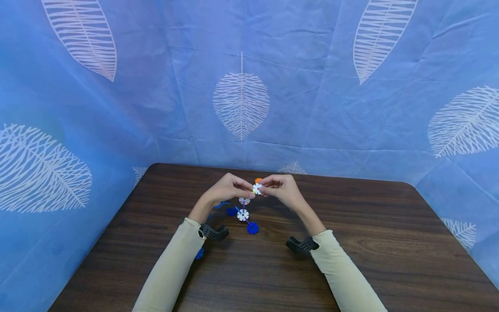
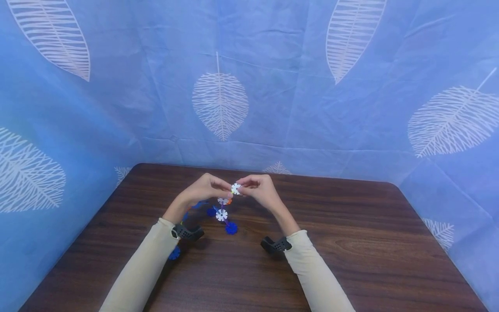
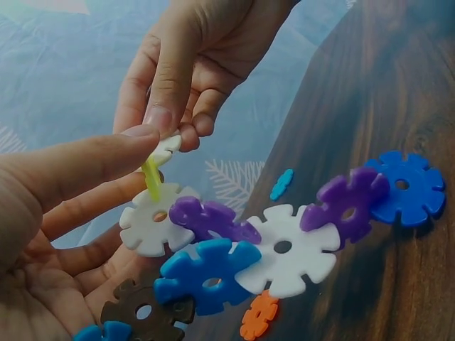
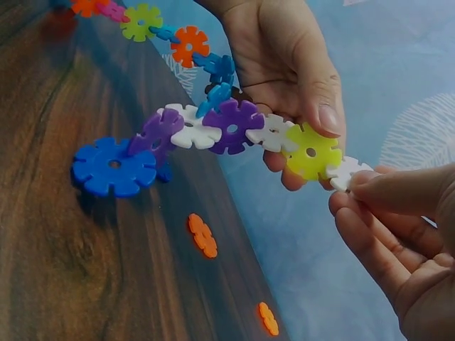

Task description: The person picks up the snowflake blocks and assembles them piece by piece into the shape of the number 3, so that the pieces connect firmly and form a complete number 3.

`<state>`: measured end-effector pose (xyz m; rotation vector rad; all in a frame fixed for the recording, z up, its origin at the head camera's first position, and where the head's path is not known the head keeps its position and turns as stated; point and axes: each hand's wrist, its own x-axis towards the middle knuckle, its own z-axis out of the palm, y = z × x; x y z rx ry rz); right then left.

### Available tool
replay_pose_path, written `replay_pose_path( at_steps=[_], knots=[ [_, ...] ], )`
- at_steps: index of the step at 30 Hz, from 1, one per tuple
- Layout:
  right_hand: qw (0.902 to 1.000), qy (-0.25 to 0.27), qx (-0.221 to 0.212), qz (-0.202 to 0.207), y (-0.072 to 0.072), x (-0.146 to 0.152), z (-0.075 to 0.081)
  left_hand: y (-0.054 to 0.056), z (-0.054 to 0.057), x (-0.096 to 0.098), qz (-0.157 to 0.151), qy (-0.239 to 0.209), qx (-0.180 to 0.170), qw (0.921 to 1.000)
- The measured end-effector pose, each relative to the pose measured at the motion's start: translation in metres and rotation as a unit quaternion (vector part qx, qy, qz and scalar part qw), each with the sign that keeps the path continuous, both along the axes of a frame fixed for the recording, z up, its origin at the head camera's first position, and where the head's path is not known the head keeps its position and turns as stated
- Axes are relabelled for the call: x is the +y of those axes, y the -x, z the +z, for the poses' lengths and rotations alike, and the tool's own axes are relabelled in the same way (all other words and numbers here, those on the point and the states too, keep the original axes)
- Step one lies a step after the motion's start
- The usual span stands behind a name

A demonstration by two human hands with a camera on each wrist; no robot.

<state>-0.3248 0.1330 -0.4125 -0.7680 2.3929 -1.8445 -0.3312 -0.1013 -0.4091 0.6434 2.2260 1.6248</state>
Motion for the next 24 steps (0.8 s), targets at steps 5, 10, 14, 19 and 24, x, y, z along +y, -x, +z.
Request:
replay_pose_path(
  at_steps=[5,10,14,19,24],
  knots=[
    [0.9999,-0.009,0.01,0.002,0.0003,0.0006,-0.0003,-0.001,0.0008,0.0014,0.005,0.001,0.005,1.0],
    [0.9995,-0.028,0.017,-0.005,0.0003,0.002,-0.0008,-0.0034,0.0028,0.0028,0.007,0.008,0.006,0.9999],
    [0.9994,-0.028,0.017,-0.006,-0.0009,0.0014,-0.0003,-0.0049,0.0037,0.0031,0.007,0.007,0.008,0.9999],
    [0.9996,-0.017,0.02,-0.009,-0.0016,-0.0006,-0.0015,-0.0052,0.003,0.0028,0.008,-0.008,0.002,0.9999],
    [0.9998,-0.007,0.016,-0.013,-0.0014,-0.003,-0.0031,-0.0039,0.0019,0.0022,0.005,-0.02,-0.002,0.9998]
  ],
)
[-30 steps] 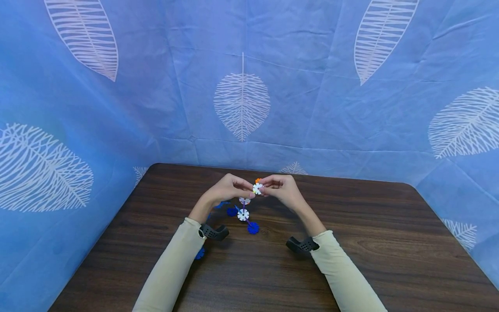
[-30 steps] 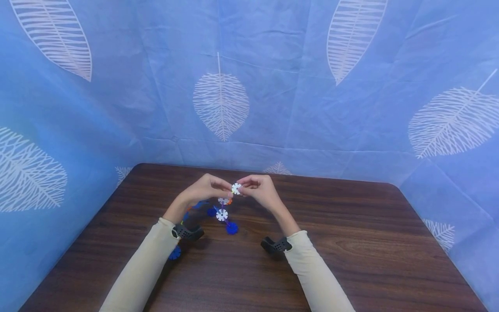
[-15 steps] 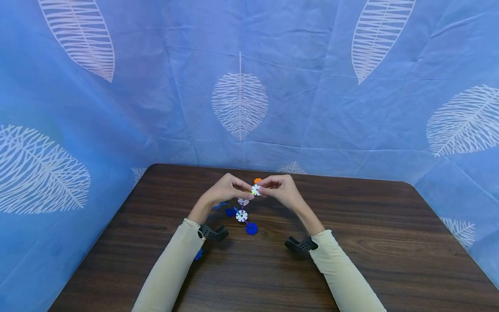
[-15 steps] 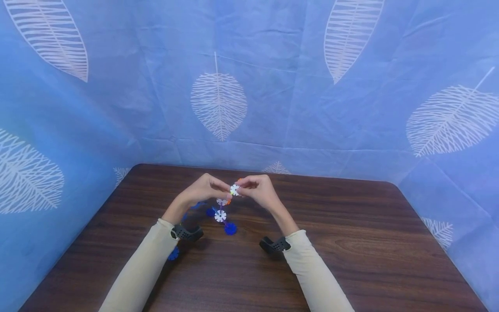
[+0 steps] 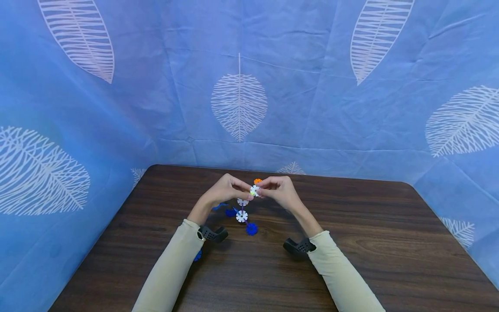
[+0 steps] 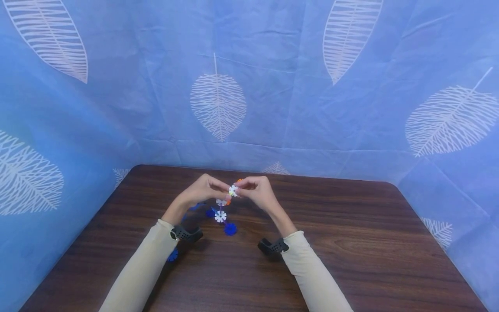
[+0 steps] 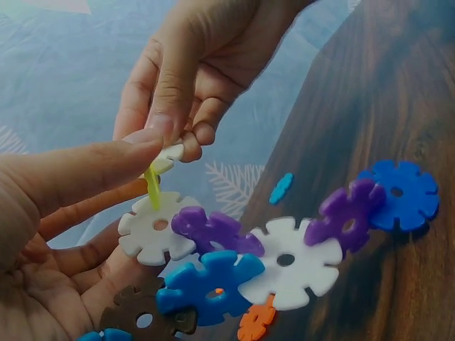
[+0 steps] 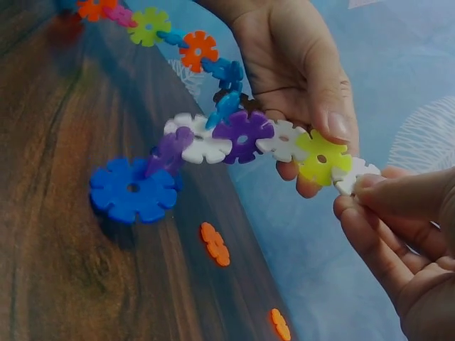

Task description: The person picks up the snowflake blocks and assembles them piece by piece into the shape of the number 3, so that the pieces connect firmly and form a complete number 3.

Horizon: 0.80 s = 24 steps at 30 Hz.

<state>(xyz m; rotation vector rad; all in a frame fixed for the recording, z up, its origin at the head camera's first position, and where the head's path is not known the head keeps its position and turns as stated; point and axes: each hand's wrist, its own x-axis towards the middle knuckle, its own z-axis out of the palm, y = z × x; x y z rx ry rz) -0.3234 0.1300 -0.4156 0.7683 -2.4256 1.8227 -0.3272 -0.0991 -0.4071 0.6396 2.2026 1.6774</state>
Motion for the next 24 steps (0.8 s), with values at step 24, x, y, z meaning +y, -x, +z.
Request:
replay_pose_path(
  at_steps=[24],
  knots=[
    [0.9982,0.029,-0.049,-0.02,-0.0023,-0.0068,-0.0005,0.0036,-0.0038,-0.0006,0.017,-0.008,-0.025,0.9995]
  ],
)
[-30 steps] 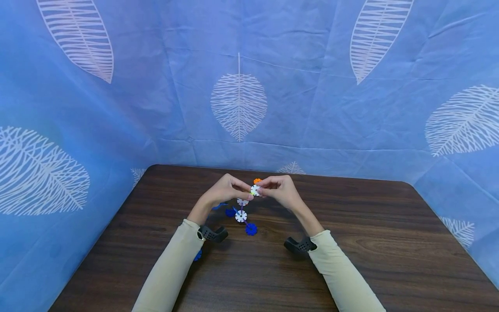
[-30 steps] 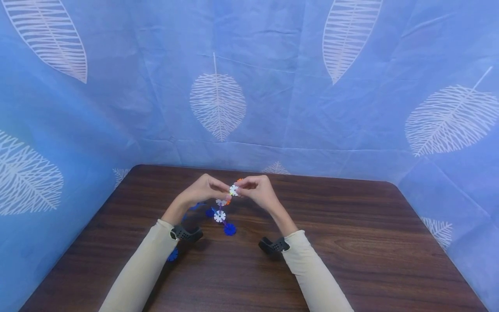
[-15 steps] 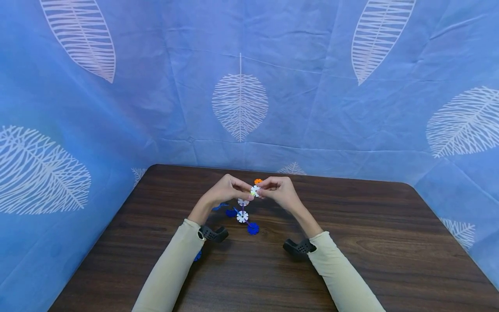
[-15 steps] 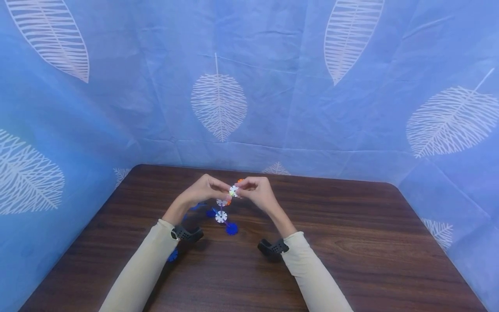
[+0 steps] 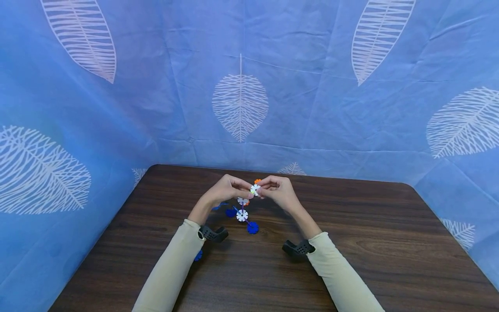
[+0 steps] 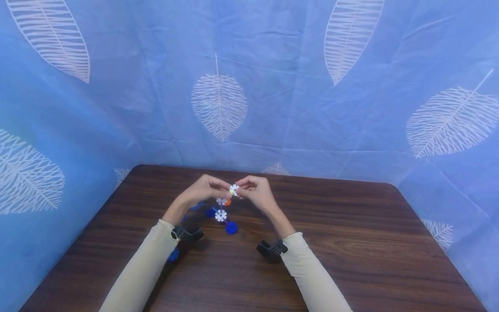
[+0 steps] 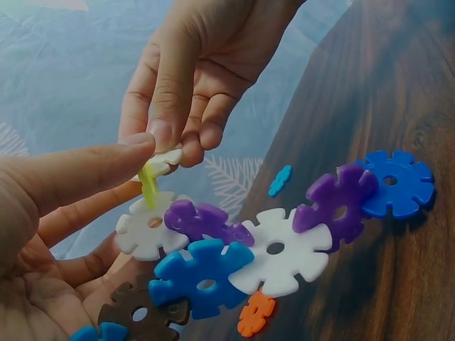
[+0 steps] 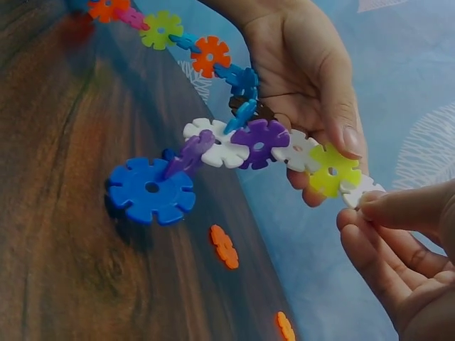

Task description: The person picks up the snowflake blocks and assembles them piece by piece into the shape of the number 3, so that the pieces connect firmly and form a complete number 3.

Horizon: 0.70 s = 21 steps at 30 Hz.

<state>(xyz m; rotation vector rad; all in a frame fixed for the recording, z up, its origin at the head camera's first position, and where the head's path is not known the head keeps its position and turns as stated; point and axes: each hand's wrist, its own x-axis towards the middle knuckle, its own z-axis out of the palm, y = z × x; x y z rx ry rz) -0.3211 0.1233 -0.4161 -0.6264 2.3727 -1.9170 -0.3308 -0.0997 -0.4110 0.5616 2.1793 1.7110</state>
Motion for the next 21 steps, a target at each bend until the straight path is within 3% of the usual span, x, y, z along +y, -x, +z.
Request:
replay_pose_path(
  at_steps=[13,21],
  knots=[
    [0.9939,-0.092,-0.006,0.06,0.008,0.021,0.017,-0.003,0.003,-0.001,0.011,0.031,-0.007,0.9994],
    [0.9707,-0.217,0.004,0.104,0.022,0.049,0.032,-0.003,0.004,-0.002,0.018,0.046,-0.008,0.9988]
  ],
)
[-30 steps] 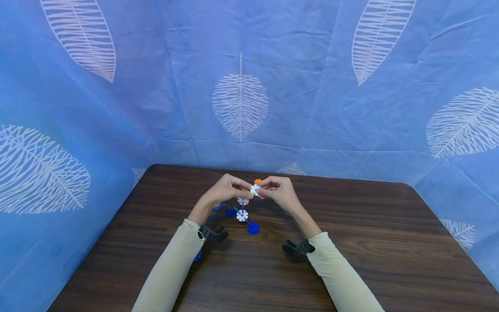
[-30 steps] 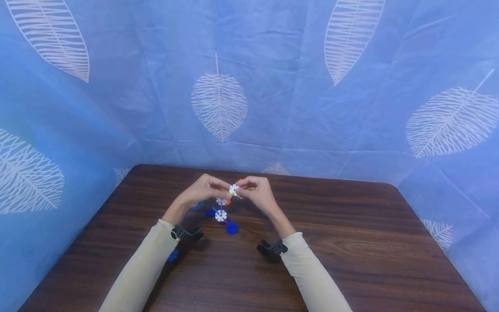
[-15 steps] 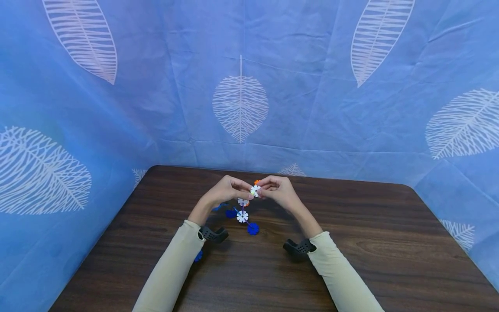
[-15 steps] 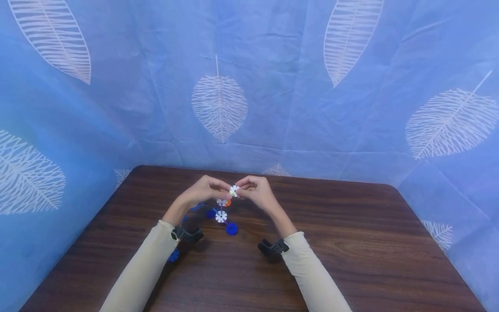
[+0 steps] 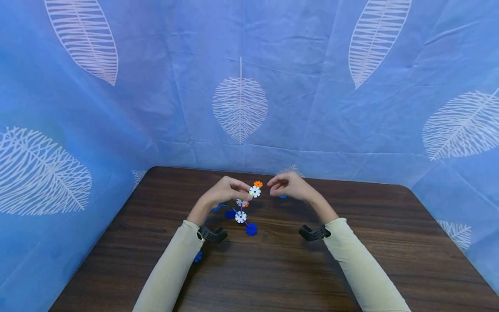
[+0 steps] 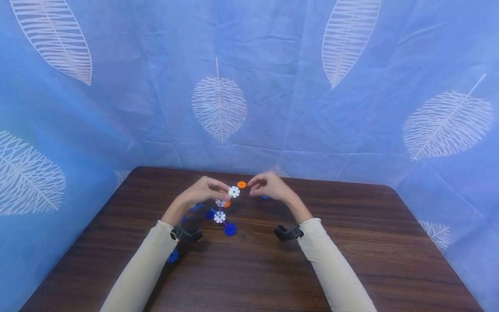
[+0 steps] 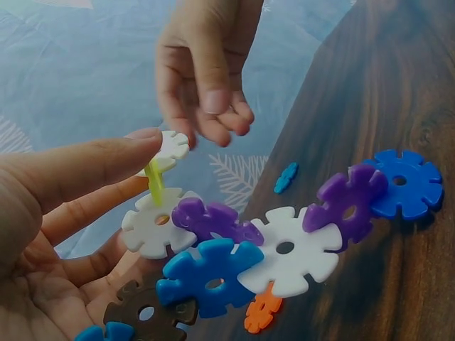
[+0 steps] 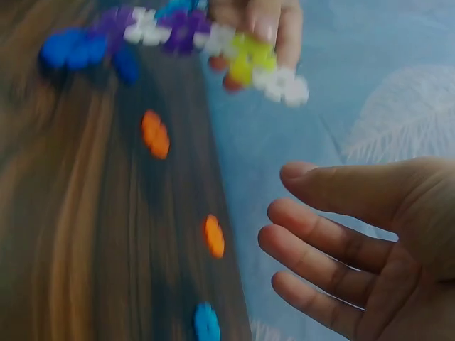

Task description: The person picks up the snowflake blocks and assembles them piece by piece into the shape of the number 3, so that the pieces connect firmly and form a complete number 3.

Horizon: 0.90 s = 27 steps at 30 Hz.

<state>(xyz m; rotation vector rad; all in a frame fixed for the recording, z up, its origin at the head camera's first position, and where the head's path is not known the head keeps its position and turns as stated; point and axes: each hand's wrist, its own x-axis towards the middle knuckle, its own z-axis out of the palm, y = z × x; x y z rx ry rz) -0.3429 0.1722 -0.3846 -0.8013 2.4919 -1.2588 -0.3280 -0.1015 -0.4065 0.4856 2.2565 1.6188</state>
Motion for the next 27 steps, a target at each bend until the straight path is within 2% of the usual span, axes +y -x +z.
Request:
replay_pose_path(
  at_steps=[5,11,27],
  knots=[
    [0.9979,-0.063,0.014,0.005,0.013,0.012,-0.005,0.0,0.0,-0.001,0.0,0.002,-0.003,1.0],
    [0.9941,-0.106,0.023,-0.004,0.023,0.021,-0.016,0.0,0.0,-0.001,-0.007,0.003,-0.004,1.0],
    [0.982,-0.164,0.012,-0.093,0.039,0.023,-0.044,0.003,-0.003,-0.002,-0.007,0.014,0.0,0.9999]
  ],
)
